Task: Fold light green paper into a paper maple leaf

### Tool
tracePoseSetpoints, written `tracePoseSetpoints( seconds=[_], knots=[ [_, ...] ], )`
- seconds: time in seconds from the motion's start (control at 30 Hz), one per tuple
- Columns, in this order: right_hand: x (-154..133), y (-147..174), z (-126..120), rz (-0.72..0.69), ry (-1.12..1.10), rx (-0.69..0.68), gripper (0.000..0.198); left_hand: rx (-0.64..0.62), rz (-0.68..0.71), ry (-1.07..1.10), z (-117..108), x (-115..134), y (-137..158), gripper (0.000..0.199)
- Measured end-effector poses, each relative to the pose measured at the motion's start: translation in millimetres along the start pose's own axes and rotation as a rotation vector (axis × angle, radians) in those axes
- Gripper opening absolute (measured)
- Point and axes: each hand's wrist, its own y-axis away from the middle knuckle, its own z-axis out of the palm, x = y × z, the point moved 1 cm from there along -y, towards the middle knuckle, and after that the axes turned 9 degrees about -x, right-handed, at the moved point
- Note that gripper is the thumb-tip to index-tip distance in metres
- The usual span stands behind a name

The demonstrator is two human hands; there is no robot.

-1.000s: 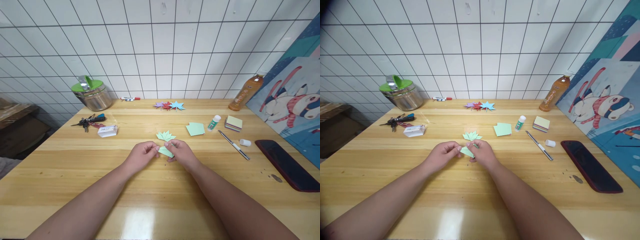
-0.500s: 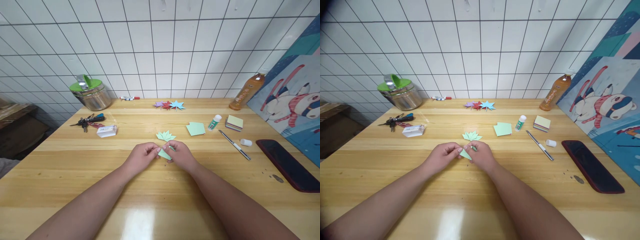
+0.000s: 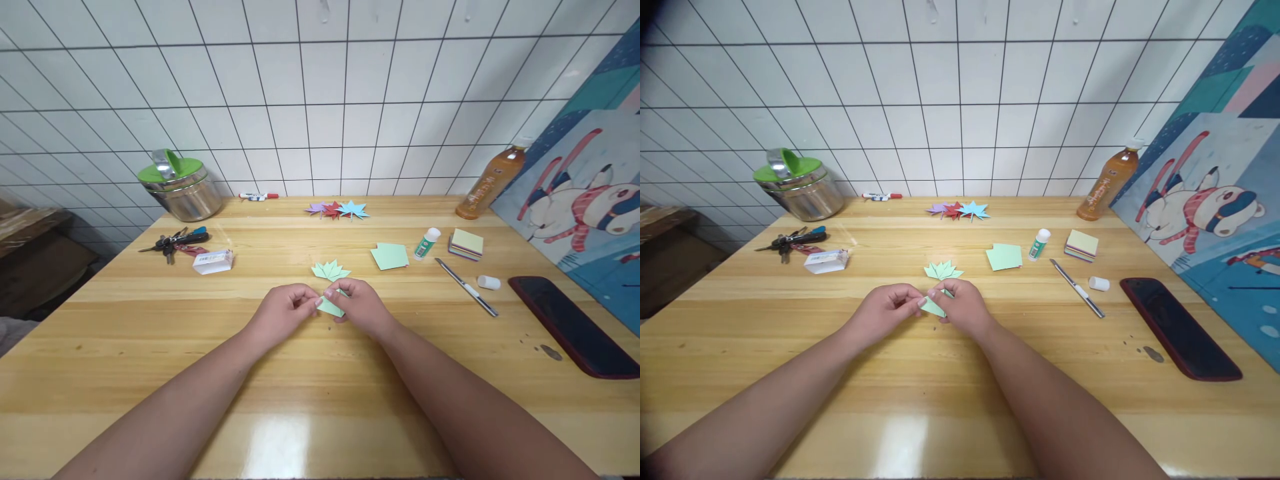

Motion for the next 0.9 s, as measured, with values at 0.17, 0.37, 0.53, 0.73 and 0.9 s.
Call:
tracePoseSetpoints(
  seconds=[0.17,0.37,0.53,0.73,0.9],
  knots=[
    [2.9,-0.9,-1.4,0.002,-0.028,0.015,0.023,-0.053,-0.097,0.258,-3.7,-5.1,-2.1,0.038],
    [2.4,-0.9,0.0,-0.006,0.006,0.028,0.023,-0.067,-0.178,0.357,-7.5,-8.3,-3.3,0.044],
    [0.1,-0.6,0.1,0.003,0.012,0.022,0.021,-0.191,-0.172,0.304,-6.4,-6.5,-2.6,0.039],
    [-1.4,1.4,0.6,0.028,0.018,0.033,0.019,-0.168,-0.17,0.247,-4.9,-5.8,-2.9,0.032],
    [1.2,-0.5,-2.0,0.042,0.018,0.05,0.019,-0.264,-0.213,0.328,-7.7,-9.1,-1.1,0.036]
  ],
)
